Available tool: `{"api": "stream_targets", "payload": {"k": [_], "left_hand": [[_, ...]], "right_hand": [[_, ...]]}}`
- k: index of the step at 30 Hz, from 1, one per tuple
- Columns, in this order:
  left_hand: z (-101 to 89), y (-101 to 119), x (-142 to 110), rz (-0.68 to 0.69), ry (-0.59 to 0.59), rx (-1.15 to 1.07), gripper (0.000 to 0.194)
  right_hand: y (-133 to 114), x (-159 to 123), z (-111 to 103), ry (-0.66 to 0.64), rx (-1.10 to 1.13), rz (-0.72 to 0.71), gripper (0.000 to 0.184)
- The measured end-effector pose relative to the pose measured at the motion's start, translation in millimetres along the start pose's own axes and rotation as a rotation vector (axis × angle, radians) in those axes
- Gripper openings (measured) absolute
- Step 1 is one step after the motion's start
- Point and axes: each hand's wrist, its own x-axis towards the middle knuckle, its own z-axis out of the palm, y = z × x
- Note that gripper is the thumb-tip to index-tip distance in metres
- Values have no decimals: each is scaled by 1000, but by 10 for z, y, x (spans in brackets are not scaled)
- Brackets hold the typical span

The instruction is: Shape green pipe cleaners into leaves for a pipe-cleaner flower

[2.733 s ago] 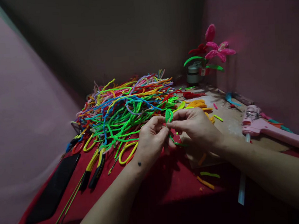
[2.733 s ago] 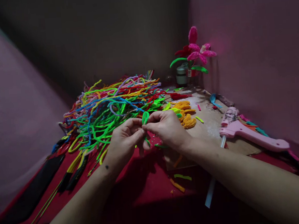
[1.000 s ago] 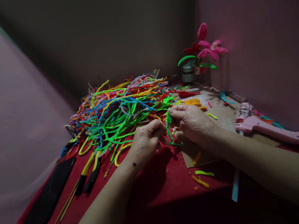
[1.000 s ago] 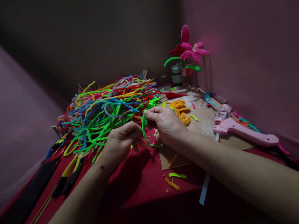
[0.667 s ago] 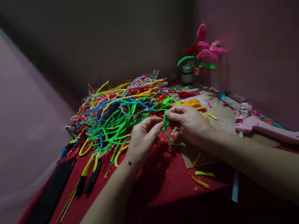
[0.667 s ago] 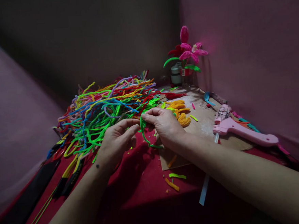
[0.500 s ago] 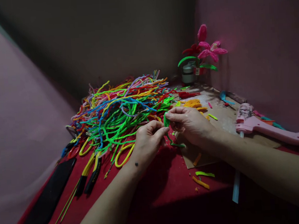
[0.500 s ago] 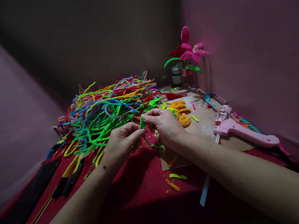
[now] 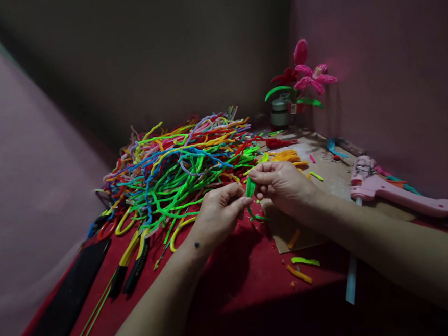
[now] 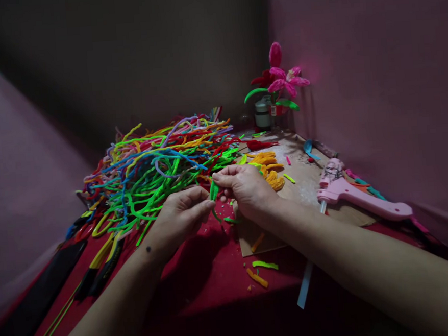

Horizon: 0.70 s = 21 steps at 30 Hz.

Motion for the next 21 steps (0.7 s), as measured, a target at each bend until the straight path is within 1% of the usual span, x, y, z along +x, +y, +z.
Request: {"api": "stream_targets", "payload": {"k": [3, 5, 8, 11, 13, 16, 17, 18, 19, 21], "left_hand": [[-29, 19, 1, -28, 14, -35, 24], [-42, 24, 1, -38, 8, -64, 24], [-45, 20, -2, -54, -11, -80, 24], [-37, 9, -9, -58, -14, -67, 24], [-33, 6, -15, -48, -16, -62, 22], [-38, 19, -24, -68, -43, -107, 21], [-41, 26, -26, -80, -55, -132, 22], [-46, 34, -28, -90, -65, -157, 22], [-50, 40, -29, -96, -72, -176, 23], [-58, 47, -28, -97, -77, -198, 24]], "right_hand": [[-26, 15, -32, -82, -96, -73, 25], [-53, 22, -46, -98, -136, -66, 29], [-92, 19, -47, -70, -213, -44, 33], [-103, 4, -29, -39, -376, -75, 29], [-95, -10, -16, -22, -488, -136, 27], [-83, -35, -3, 46, -623, -316, 26], [-83, -40, -2, 59, -641, -357, 26], [-84, -43, -3, 54, -634, -367, 26], [-85, -42, -7, 30, -599, -342, 27], [-85, -32, -18, -45, -474, -245, 27]]}}
